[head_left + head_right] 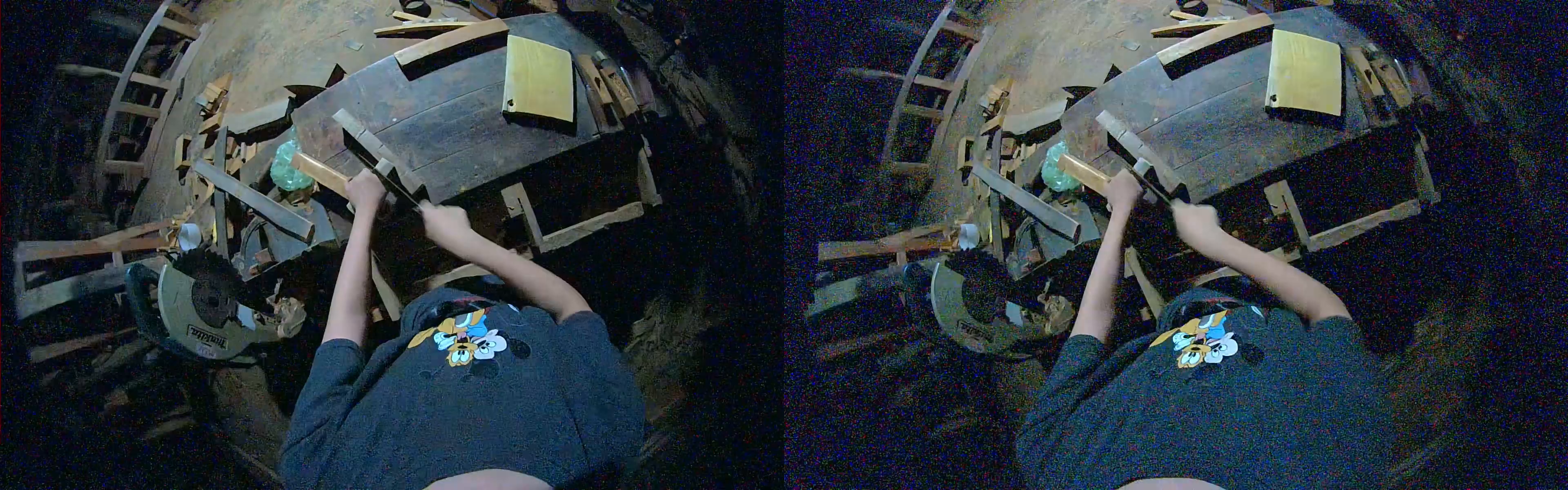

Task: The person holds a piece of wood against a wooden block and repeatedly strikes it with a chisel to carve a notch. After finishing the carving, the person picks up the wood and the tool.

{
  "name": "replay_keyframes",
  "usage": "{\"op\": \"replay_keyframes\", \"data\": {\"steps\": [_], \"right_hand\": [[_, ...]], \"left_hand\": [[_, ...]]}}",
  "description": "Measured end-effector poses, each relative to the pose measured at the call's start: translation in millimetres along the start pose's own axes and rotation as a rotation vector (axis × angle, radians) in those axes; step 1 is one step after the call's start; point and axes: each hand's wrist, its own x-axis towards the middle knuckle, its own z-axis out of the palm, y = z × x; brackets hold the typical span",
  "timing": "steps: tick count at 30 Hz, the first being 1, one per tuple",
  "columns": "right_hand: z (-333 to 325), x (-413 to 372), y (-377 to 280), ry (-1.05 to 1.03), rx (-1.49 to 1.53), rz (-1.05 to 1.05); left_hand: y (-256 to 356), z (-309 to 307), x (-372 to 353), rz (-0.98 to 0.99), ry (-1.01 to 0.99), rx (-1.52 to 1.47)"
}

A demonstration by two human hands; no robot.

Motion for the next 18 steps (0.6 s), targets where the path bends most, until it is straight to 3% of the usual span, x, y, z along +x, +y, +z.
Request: {"op": "replay_keyframes", "data": {"steps": [2,6,11,15,18], "right_hand": [[-9,-36,12,-0.045,-0.041,0.022],[-7,-49,26,-0.067,-0.021,0.047],[8,8,6,-0.04,0.013,0.002],[27,56,-10,0.03,-0.002,-0.009],[26,41,-4,0.053,-0.023,-0.028]], "left_hand": [[-1,-16,7,0.076,-0.157,-0.016],[-9,-10,15,0.26,-0.164,-0.031],[-10,-18,19,0.151,-0.374,-0.015],[-6,-28,21,0.089,-0.383,-0.086],[-10,-19,25,-0.011,-0.414,-0.128]]}}
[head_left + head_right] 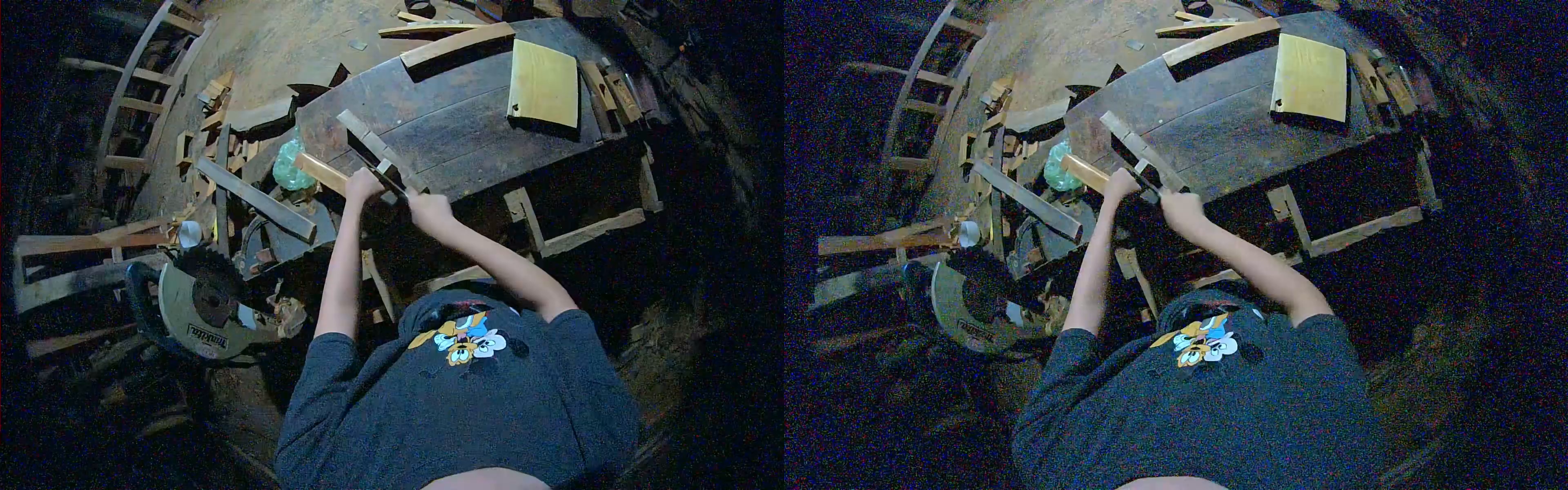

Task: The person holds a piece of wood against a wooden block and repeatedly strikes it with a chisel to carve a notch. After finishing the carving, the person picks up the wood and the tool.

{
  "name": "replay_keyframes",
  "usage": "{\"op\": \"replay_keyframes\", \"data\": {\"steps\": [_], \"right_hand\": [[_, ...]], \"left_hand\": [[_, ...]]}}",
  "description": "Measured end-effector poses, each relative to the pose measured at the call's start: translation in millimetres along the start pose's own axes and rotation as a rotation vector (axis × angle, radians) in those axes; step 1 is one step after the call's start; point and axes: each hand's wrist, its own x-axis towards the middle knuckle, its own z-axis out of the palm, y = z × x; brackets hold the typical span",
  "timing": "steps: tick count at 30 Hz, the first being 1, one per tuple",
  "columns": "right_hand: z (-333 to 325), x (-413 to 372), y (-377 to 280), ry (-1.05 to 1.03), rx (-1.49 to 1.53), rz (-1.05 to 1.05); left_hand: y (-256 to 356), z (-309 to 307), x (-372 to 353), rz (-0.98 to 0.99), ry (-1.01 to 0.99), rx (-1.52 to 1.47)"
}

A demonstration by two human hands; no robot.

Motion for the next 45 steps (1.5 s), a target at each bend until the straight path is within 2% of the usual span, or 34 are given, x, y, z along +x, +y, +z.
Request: {"op": "replay_keyframes", "data": {"steps": [3,5,8,14,18,20,21,23,24,26,30,32,36,40,42,45], "right_hand": [[-12,-47,16,-0.023,-0.033,-0.012],[-19,-75,26,-0.07,-0.024,-0.012],[-17,-81,39,-0.117,-0.081,0.009],[-21,-59,34,-0.045,-0.094,-0.089],[-7,-46,35,-0.087,-0.103,-0.055],[3,-43,35,-0.081,-0.091,-0.027],[5,-43,33,-0.085,-0.092,-0.032],[10,-44,32,-0.106,-0.052,-0.004],[9,-47,31,-0.112,-0.056,-0.004],[4,-59,32,-0.112,-0.065,-0.006],[-21,-93,33,-0.141,-0.059,0.043],[-28,-99,32,-0.146,-0.067,0.056],[-17,-53,17,-0.122,-0.027,0.021],[0,10,-7,-0.103,0.008,0.013],[0,18,-14,-0.117,0.001,0.038],[-18,-26,-2,-0.202,-0.006,0.076]], "left_hand": [[-19,20,23,-0.042,0.003,-0.03],[-38,37,48,0.32,-0.07,-0.044],[-20,0,23,0.263,-0.171,-0.105],[-15,-17,15,0.23,-0.228,-0.135],[-17,-9,2,0.191,-0.277,-0.172],[-14,6,-15,0.136,0.228,-0.003],[-2,3,-31,0.071,0.259,0.006],[-7,25,-34,0.129,0.532,0.028],[-2,23,-37,0.126,0.529,0.022],[6,18,-41,-0.002,0.478,-0.053],[1,25,-37,0.053,0.464,-0.001],[7,26,-44,0.05,0.543,0.046],[8,30,-41,0.007,0.513,0.057],[8,26,-44,0.053,0.573,0.117],[8,20,-47,0.059,0.578,0.147],[8,21,-44,0.022,0.543,0.188]]}}
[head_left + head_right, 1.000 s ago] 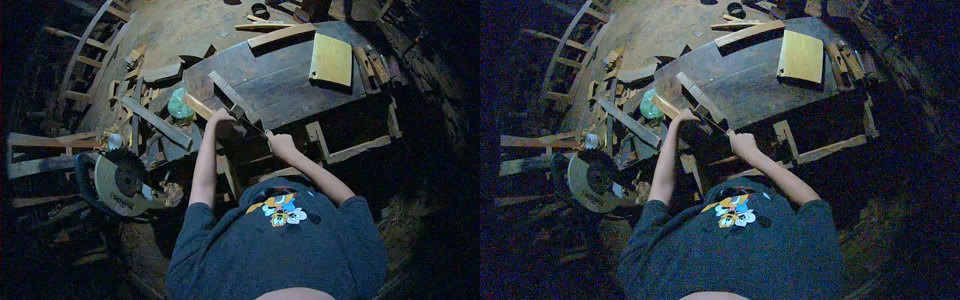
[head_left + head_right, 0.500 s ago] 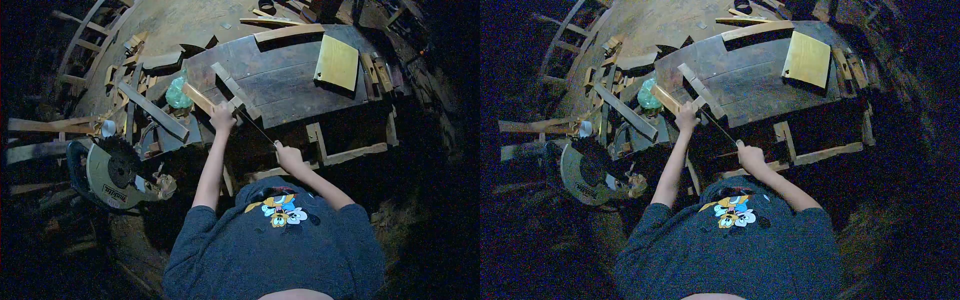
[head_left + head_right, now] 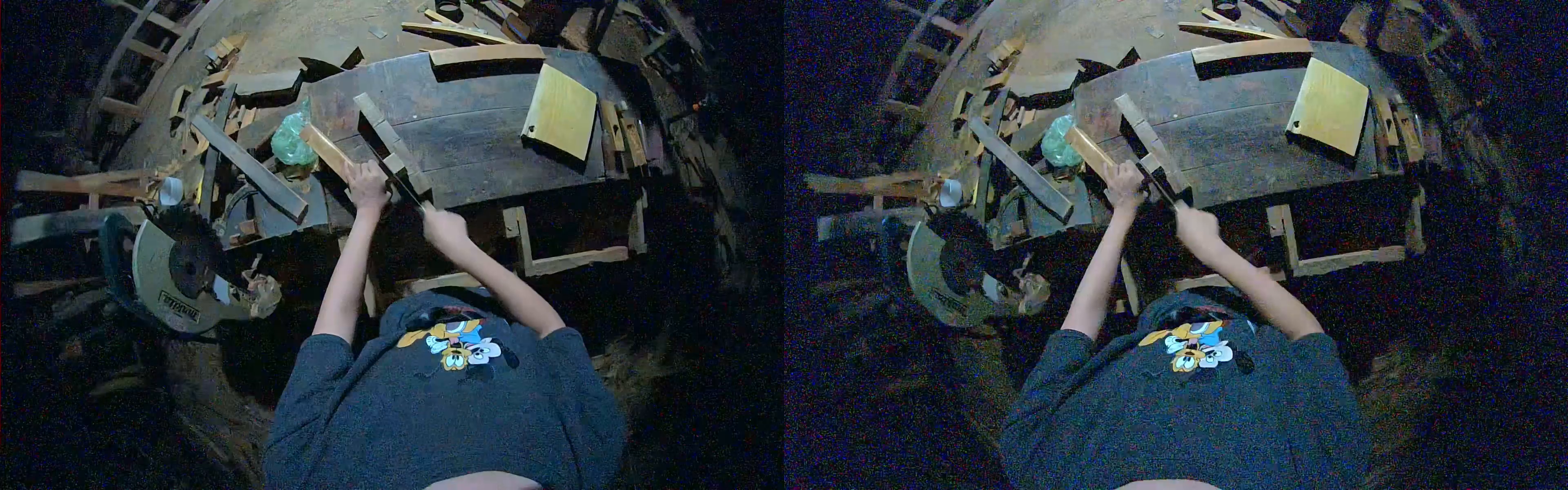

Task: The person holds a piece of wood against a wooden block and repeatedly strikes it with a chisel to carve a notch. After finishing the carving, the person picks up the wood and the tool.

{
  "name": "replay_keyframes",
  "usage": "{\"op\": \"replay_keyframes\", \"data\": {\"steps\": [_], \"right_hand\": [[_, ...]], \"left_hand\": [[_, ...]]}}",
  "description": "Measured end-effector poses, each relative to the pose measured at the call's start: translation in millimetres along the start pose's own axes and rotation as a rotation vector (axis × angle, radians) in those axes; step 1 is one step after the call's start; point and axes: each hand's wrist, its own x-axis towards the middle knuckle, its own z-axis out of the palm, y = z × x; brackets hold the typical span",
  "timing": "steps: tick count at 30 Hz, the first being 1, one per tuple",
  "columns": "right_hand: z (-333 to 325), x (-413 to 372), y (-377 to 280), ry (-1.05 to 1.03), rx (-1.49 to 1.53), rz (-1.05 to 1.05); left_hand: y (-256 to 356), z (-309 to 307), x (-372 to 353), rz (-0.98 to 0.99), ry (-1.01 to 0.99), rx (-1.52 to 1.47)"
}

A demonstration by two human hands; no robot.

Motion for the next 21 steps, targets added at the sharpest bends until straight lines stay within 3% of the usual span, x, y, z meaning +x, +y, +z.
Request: {"op": "replay_keyframes", "data": {"steps": [3,6,10,14,15,19,21], "right_hand": [[-14,-52,12,-0.018,-0.052,0.046],[-14,-45,10,-0.009,-0.037,0.046],[16,41,-7,0.092,-0.016,-0.033],[-1,65,-24,0.017,0.04,0.013],[-3,58,-16,-0.038,0.052,-0.031],[3,-14,16,0.068,0.001,-0.053],[-2,-53,31,-0.029,0.031,-0.018]], "left_hand": [[-3,4,1,0.007,0.013,-0.004],[0,1,-1,0.011,-0.03,-0.04],[0,4,-1,0.019,-0.018,0.024],[-7,9,5,-0.007,-0.097,-0.035],[-7,13,4,-0.013,-0.097,-0.042],[-14,17,11,0.037,-0.132,-0.068],[-13,18,11,0.044,-0.139,-0.098]]}}
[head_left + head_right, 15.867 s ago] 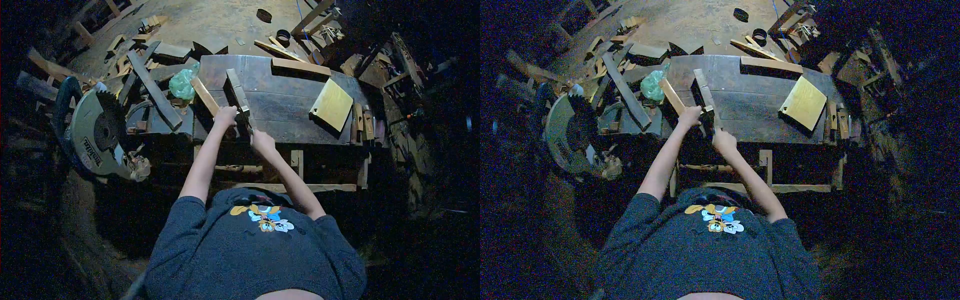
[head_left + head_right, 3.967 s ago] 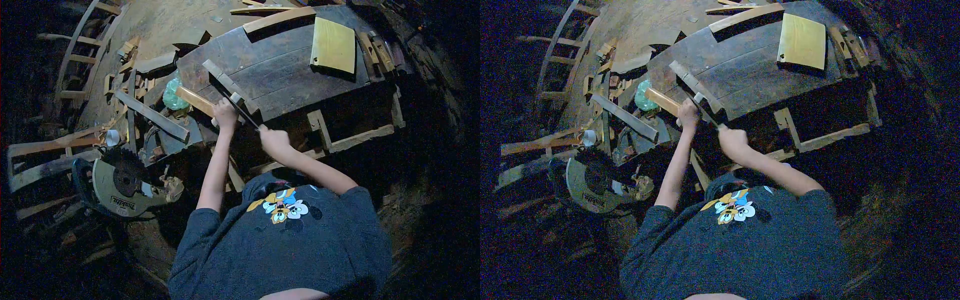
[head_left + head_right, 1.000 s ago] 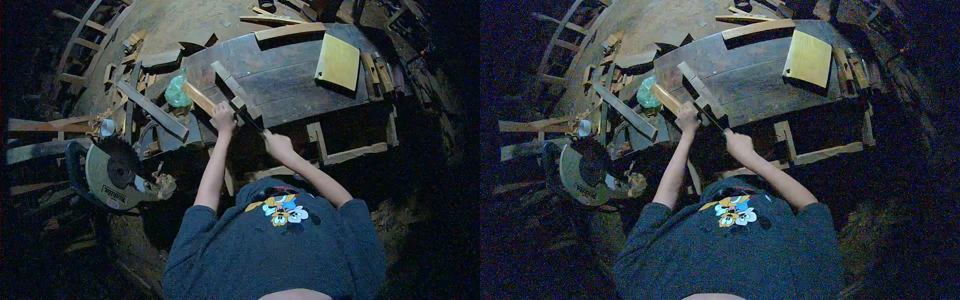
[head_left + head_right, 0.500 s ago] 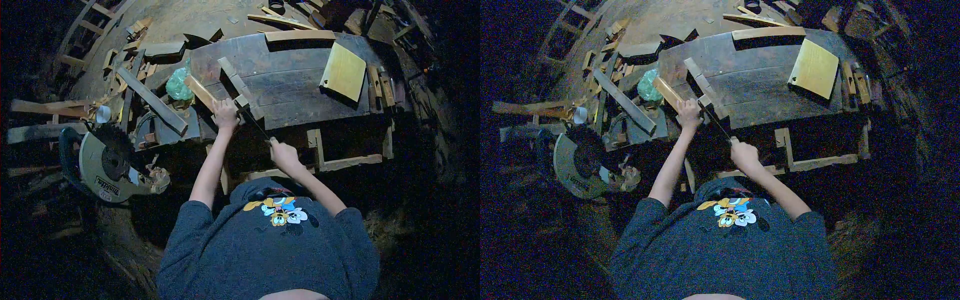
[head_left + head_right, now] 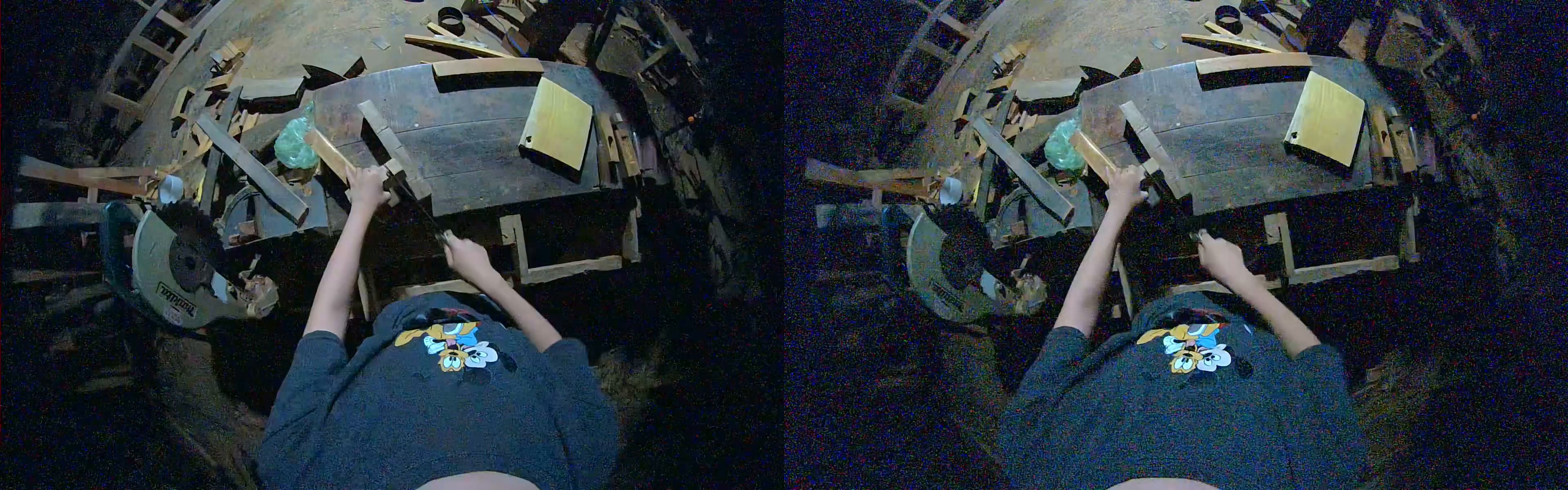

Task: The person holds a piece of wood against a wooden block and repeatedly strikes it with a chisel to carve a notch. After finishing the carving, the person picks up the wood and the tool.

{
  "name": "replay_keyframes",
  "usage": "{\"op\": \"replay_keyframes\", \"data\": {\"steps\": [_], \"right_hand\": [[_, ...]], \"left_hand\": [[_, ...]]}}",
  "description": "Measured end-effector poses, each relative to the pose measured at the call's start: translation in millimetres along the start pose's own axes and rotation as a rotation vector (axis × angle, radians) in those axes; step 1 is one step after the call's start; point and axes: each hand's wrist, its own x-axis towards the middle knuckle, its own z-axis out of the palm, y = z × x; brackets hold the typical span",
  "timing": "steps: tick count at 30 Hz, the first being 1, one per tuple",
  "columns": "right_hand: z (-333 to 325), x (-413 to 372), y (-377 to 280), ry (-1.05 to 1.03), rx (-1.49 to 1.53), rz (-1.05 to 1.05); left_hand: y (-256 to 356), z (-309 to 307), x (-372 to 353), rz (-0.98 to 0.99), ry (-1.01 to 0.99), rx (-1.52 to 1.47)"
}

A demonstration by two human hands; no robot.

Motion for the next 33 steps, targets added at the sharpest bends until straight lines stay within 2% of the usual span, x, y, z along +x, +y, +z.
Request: {"op": "replay_keyframes", "data": {"steps": [2,3,6,8,9,11,12,15,17,24,27,30,33], "right_hand": [[-10,-21,8,-0.045,0.017,0.024],[-14,-26,8,-0.089,0.043,0.051],[-26,-31,7,-0.033,0.044,0.058],[-25,-24,7,-0.009,0.039,0.054],[-24,-18,4,0.011,0.035,0.042],[-20,-5,0,-0.012,0.001,0.059],[-14,2,0,0.007,-0.027,0.03],[-7,13,-9,0.05,-0.063,-0.011],[-5,14,-14,0.12,-0.112,0.006],[-3,-14,-6,0.047,-0.102,0.075],[0,20,-12,0.156,-0.039,-0.004],[15,83,-25,0.158,-0.021,-0.018],[19,94,-29,0.194,-0.041,-0.019]], "left_hand": [[0,10,0,0.156,-0.186,-0.141],[4,11,-1,0.203,-0.204,-0.187],[14,16,-6,0.11,-0.219,-0.223],[12,17,-5,0.092,0.035,-0.362],[10,12,-4,0.097,0.038,-0.363],[4,0,0,0.002,-0.158,-0.389],[7,-17,-3,0.045,-0.132,-0.224],[9,-24,-10,0.06,-0.04,-0.09],[8,-14,-10,0.011,-0.015,-0.111],[4,-5,-3,-0.017,0.021,-0.161],[4,-14,-5,0.054,-0.025,-0.12],[4,-17,-5,0.072,-0.048,-0.064],[1,-16,0,0.042,-0.06,-0.07]]}}
